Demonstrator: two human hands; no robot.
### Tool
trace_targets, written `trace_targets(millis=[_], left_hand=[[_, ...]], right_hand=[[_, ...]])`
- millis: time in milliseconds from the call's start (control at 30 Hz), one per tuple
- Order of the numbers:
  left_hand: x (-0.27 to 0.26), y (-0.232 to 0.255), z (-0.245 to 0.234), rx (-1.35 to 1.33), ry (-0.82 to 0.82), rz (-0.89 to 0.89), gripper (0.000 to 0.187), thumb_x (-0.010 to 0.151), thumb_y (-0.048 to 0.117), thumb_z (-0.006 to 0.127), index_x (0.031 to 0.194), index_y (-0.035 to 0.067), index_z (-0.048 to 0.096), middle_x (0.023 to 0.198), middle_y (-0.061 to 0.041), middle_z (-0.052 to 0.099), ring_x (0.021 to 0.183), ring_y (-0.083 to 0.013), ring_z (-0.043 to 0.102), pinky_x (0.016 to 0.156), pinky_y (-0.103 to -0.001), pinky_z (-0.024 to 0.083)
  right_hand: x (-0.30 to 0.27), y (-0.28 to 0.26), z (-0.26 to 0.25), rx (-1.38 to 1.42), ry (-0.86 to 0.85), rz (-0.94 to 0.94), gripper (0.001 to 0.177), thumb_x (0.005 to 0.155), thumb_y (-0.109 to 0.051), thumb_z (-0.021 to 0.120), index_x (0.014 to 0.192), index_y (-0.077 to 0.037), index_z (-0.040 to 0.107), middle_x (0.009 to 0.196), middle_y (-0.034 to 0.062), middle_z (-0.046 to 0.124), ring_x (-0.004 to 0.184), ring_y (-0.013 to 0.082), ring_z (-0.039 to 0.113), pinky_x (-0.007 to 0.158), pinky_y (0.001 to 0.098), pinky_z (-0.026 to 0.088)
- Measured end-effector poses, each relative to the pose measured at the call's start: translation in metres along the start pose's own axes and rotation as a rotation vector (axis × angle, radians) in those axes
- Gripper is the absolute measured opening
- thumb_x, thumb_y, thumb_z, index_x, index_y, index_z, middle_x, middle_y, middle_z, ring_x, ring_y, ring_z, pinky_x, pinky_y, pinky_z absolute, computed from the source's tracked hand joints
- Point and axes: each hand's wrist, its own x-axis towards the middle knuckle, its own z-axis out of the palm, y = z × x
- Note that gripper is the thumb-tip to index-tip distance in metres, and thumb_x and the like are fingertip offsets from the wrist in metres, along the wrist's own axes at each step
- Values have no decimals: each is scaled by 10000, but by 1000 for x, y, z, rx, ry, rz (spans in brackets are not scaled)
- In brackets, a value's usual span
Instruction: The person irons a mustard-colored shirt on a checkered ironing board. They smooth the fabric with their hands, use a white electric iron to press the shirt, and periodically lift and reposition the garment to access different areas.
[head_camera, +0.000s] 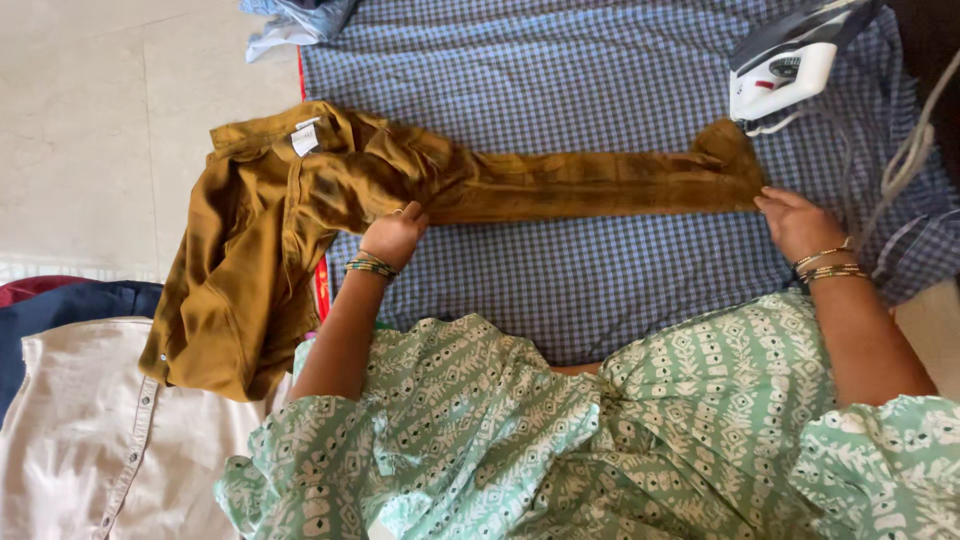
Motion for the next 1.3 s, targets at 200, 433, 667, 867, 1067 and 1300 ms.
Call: trace_targets(millis=[200, 433, 667, 867, 1067, 1300], left_hand=[[-14, 13, 8, 156, -169, 100, 115, 918, 106, 564, 943, 69, 670, 998, -107, 645, 743, -299, 704, 595, -435, 595], [0, 56, -14, 205, -389, -14, 149, 815, 101, 622, 939, 53, 689, 1032, -120, 678, 866, -304, 712, 677, -438, 603], [118, 147, 6, -268, 70, -212, 107, 904, 96, 609, 1001, 78, 652, 1093, -130, 665, 911, -372, 692, 724, -481, 587], [183, 181, 26, -417, 156, -302, 239, 787, 216, 703, 991, 103, 651, 1134, -106, 602, 896, -373, 677, 684, -483, 574], [193, 175, 52, -406, 187, -310, 82, 906, 130, 639, 958, 173, 684, 1137, -46, 629, 943, -334, 689, 716, -474, 575], [192, 164, 25, -564, 196, -295, 58, 881, 140, 658, 903, 177, 697, 1073, -43, 652, 918, -316, 689, 741, -457, 581]], right_hand=[[-17, 4, 1, -66, -120, -27, 307, 1006, -128, 597, 1286, -140, 724, 1435, 93, 665, 1157, 305, 696, 970, 386, 568], [-13, -29, -36, 223, -57, 90, 412, 850, -91, 678, 1257, -116, 744, 1456, 184, 632, 1148, 329, 636, 971, 427, 516], [13, -27, -24, 514, 242, 466, 126, 1040, -115, 735, 1155, -65, 742, 1129, 123, 742, 992, 243, 718, 900, 328, 549], [49, -30, -14, 553, 164, 361, 224, 924, -139, 811, 1139, -102, 759, 1011, 95, 697, 883, 254, 649, 835, 356, 526], [59, -27, -18, 349, 108, 115, 144, 904, -142, 814, 1038, -161, 764, 1075, 94, 640, 1088, 302, 611, 992, 410, 496], [70, -42, -32, 343, 108, 11, 154, 890, -158, 808, 1031, -139, 747, 1078, 109, 630, 1093, 325, 585, 1009, 451, 465]])
